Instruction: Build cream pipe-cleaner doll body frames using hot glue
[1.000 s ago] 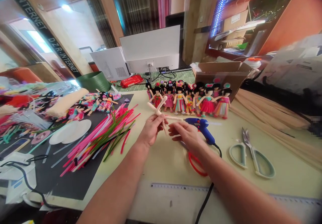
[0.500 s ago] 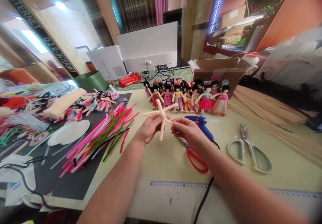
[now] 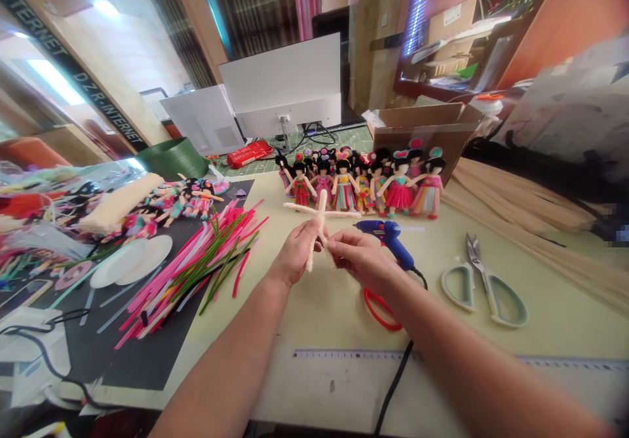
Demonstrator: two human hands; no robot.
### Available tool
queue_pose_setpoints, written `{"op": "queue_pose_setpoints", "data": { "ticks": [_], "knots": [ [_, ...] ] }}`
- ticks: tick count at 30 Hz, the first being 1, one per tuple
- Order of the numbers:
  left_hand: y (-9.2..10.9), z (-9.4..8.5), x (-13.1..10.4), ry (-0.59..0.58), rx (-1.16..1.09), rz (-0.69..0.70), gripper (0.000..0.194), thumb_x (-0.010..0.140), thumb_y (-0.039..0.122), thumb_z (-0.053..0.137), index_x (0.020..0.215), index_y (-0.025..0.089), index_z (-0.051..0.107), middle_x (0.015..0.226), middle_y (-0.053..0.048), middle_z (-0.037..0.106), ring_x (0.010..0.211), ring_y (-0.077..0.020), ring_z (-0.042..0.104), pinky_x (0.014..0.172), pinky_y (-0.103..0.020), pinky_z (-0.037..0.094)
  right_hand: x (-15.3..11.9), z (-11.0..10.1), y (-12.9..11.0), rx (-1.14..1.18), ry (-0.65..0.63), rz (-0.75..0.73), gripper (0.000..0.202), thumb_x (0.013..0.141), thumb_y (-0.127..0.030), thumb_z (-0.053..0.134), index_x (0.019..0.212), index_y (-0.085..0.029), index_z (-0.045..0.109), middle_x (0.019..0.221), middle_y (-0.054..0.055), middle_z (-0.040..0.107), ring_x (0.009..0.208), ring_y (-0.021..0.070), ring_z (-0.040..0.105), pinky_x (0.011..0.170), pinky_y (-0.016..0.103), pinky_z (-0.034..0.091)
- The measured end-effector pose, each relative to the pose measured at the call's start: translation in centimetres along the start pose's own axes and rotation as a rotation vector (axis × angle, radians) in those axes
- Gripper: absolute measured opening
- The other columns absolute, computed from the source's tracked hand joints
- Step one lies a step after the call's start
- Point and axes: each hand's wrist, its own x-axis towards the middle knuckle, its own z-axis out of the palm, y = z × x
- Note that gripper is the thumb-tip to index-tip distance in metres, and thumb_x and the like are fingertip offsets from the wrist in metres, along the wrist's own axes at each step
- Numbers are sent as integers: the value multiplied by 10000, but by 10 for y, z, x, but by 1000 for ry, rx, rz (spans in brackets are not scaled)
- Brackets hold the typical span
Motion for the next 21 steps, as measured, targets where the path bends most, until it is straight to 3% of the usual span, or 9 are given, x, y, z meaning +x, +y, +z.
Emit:
{"op": "queue_pose_setpoints", "data": {
  "ticks": [14, 21],
  "knots": [
    [-7, 20, -8, 147, -114, 78, 395, 825, 560, 573, 841, 167, 603, 658, 7, 535, 532, -94, 461, 500, -223, 375, -3, 7, -1, 120, -33, 9, 286, 716, -433, 749, 713, -171, 636, 614, -14, 546, 587, 106, 471, 611, 269, 381],
    [-5, 24, -11, 148, -157, 112, 418, 847, 567, 533, 757, 160, 571, 695, -15, 552, 575, -106, 494, 529, -235, 393, -8, 12, -3, 265, -82, 110, 276, 689, -381, 781, 664, -169, 607, 614, -28, 530, 583, 90, 462, 607, 250, 370]
  ]
}}
